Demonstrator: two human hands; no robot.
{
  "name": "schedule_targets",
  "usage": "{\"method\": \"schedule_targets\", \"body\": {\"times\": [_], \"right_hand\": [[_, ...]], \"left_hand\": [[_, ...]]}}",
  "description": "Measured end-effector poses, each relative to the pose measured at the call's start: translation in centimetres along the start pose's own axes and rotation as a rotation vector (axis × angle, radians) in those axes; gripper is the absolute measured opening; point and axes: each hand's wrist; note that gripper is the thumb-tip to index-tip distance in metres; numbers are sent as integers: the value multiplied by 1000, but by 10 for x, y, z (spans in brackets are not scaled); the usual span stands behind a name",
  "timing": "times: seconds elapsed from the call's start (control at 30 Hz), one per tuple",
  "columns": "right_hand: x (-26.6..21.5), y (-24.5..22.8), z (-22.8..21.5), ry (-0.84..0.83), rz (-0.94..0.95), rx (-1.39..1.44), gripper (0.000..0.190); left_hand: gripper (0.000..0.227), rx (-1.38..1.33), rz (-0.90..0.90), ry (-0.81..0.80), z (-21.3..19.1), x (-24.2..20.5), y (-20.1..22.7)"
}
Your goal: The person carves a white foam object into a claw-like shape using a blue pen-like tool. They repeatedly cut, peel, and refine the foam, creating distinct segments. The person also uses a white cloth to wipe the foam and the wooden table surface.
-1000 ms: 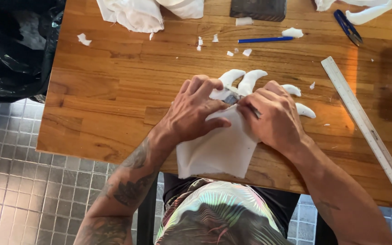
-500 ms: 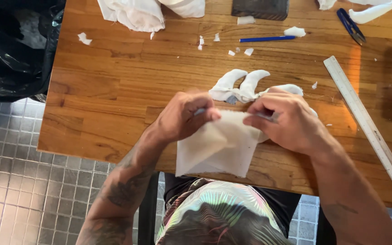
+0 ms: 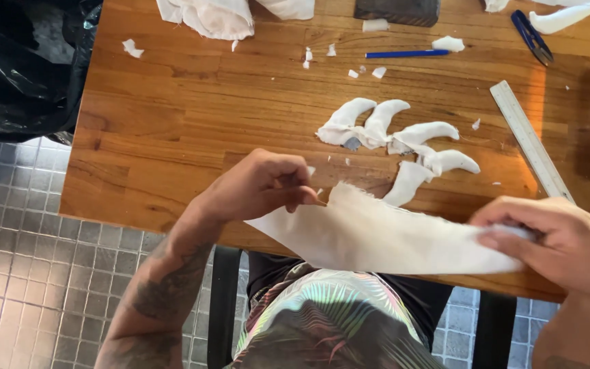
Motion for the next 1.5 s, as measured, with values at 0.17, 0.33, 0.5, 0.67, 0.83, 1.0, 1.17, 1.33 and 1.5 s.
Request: {"method": "schedule_targets", "body": {"times": [0.17, 0.33, 0.5, 0.67, 0.83, 1.0, 1.17, 1.33, 1.5], "right_hand": [[36, -55, -10, -89, 334, -257, 26], [21, -51, -10, 154, 294, -230, 21], [17, -40, -7, 497, -115, -47, 12], [0, -4, -19, 598, -38, 23, 17], [-18, 20, -24, 645, 48, 12, 20], [-46, 31, -35, 590, 272, -34, 29], [-42, 7, -24, 545, 203, 15, 43], [-29, -40, 15, 420, 18, -946, 18], [-12, -54, 106, -411, 168, -921, 109]], "left_hand": [[37, 533, -85, 193, 17, 25, 3], [61, 820, -77, 188, 32, 23, -22], [12, 692, 97, 243, 17, 20, -32], [58, 751, -41, 184, 12, 16, -32], [44, 719, -37, 255, 16, 15, -44], [12, 198, -97, 178, 5, -6, -6], [16, 384, 171, 239, 20, 5, -28], [11, 655, 440, 288, 43, 19, -47], [5, 835, 475, 410, 57, 20, -57]]}}
Point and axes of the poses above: each hand's wrist, its own x-axis towards the middle knuckle, its own z-axis out of the palm, y = z × x, and after that the axes turned 14 degrees about -z, right-handed
